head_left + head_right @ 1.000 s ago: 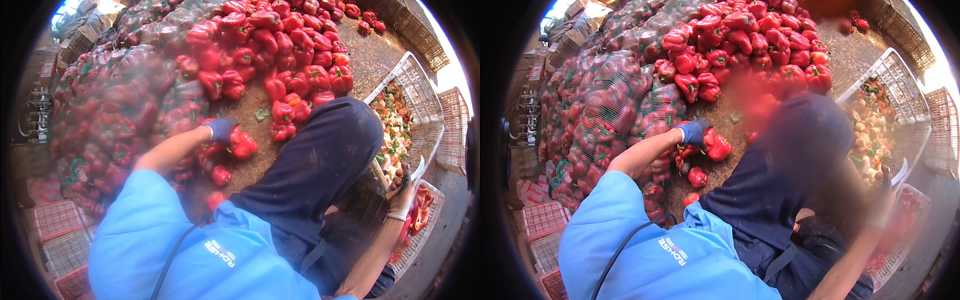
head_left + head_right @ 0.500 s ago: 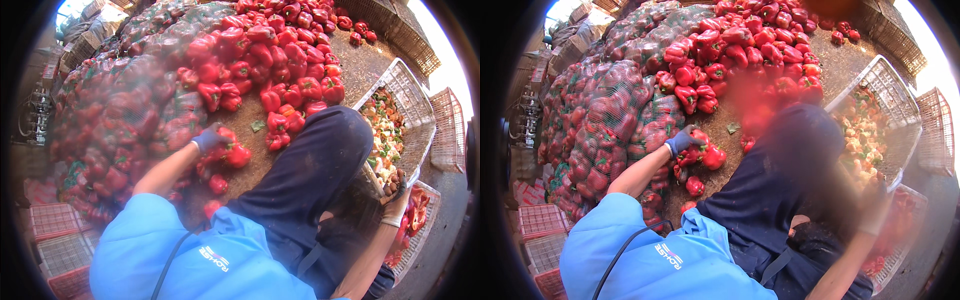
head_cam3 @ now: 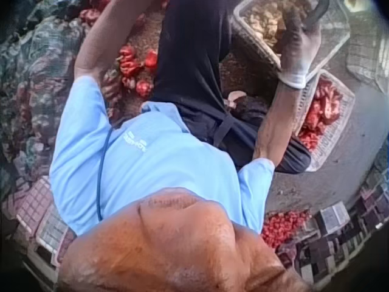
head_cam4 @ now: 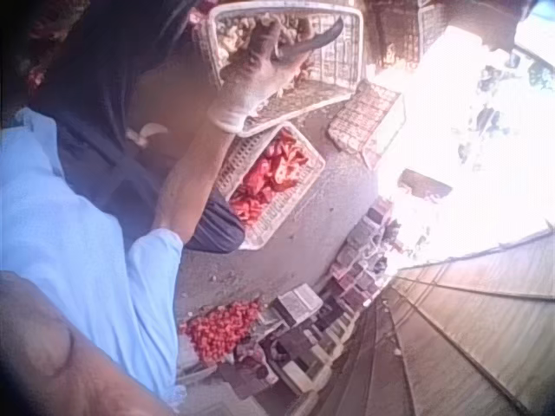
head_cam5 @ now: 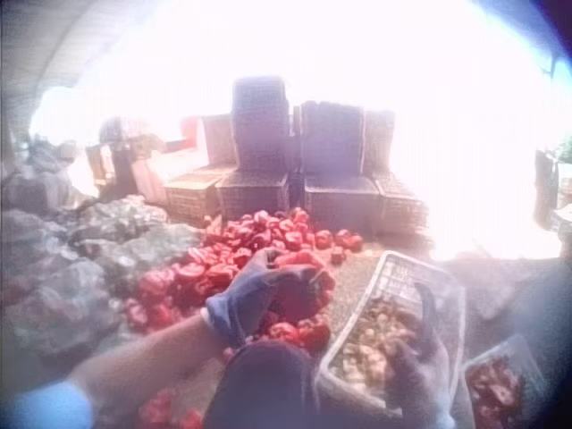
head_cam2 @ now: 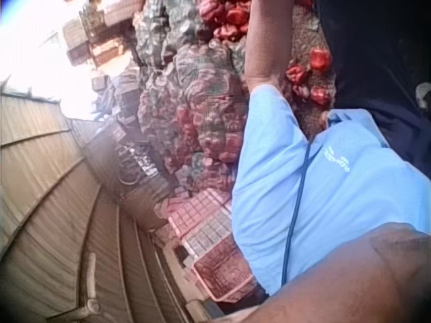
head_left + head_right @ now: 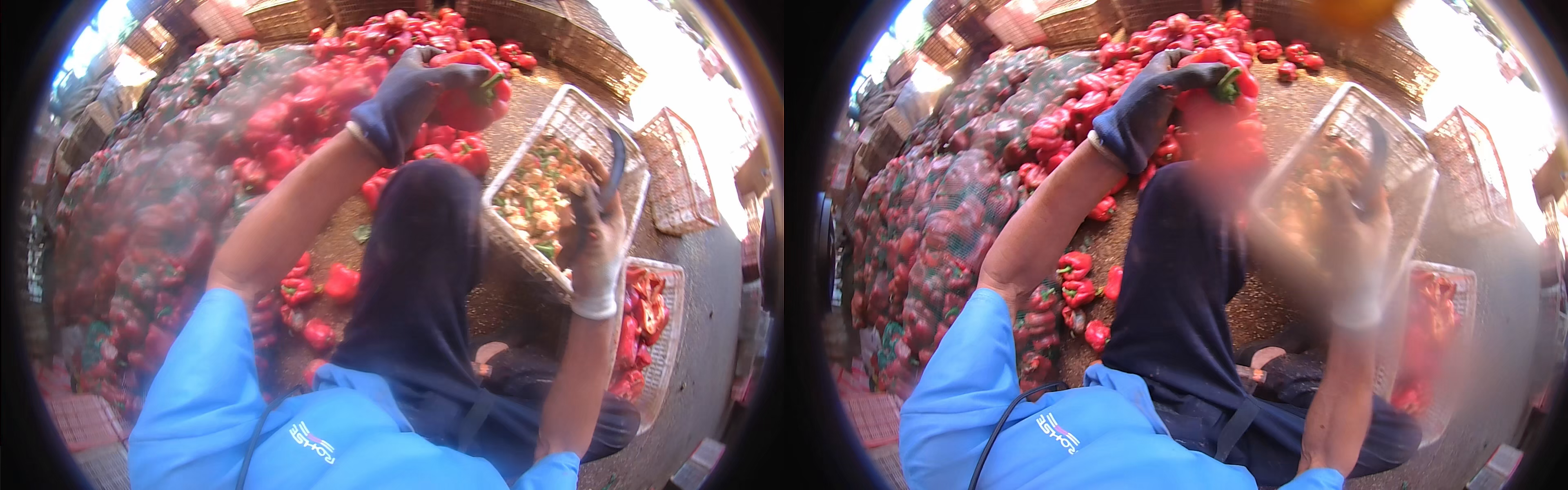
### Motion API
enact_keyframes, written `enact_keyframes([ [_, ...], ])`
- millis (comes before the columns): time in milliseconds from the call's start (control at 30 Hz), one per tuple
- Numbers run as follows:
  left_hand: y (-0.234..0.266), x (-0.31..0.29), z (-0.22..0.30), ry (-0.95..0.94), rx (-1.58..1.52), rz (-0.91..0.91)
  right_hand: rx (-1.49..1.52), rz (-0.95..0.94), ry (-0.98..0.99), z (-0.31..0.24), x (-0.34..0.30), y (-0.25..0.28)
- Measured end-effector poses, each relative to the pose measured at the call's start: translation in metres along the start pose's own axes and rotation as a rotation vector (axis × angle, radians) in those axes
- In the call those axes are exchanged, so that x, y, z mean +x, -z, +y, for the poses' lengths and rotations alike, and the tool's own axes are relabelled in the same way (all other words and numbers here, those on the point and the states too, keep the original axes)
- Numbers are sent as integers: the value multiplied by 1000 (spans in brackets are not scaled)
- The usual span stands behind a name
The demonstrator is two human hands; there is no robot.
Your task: The person sorts and cleans bell peppers by hand, using a knife to remove stems and cores before placing the pieces into a plastic crate.
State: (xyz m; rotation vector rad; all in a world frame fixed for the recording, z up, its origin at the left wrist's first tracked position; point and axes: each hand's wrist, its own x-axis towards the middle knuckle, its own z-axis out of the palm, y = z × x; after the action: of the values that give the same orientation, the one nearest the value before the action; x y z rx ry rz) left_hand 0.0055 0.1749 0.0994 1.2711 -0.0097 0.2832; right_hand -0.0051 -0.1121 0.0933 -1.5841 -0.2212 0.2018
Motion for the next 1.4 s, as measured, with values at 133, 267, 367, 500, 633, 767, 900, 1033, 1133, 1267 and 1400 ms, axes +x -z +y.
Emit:
enact_keyframes([
  [133, -73, 16, -26, 123, 60, -17, -38, 169, 199, 8, 7, -4],
  [267, -119, -7, -72, 188, 94, 16, -68, 348, 173, 21, -1, 19],
  [367, -129, -26, -98, 114, 363, -35, -234, 429, 142, 49, -6, 42],
  [500, -137, -32, -126, 39, 470, -50, -262, 322, 210, 75, -17, 64],
  [633, -143, -35, -144, 3, 514, -77, -371, 325, 243, 86, -17, 69],
  [767, -149, -37, -156, -22, 528, -126, -359, 484, 293, 89, -10, 65],
  [900, -143, -34, -165, 0, 485, -237, -131, 503, -37, 62, -12, 65],
  [1033, -129, -20, -171, 128, 326, -516, 17, 339, 1, 88, -2, 116],
  [1133, -118, -12, -172, 212, 281, -667, -198, 143, -81, 66, 1, 124],
  [1267, -120, -16, -165, 274, 229, -765, -158, 34, -102, 69, 4, 124],
  [1400, -123, -25, -159, 208, 306, -789, -55, -42, -112, 70, 6, 129],
])
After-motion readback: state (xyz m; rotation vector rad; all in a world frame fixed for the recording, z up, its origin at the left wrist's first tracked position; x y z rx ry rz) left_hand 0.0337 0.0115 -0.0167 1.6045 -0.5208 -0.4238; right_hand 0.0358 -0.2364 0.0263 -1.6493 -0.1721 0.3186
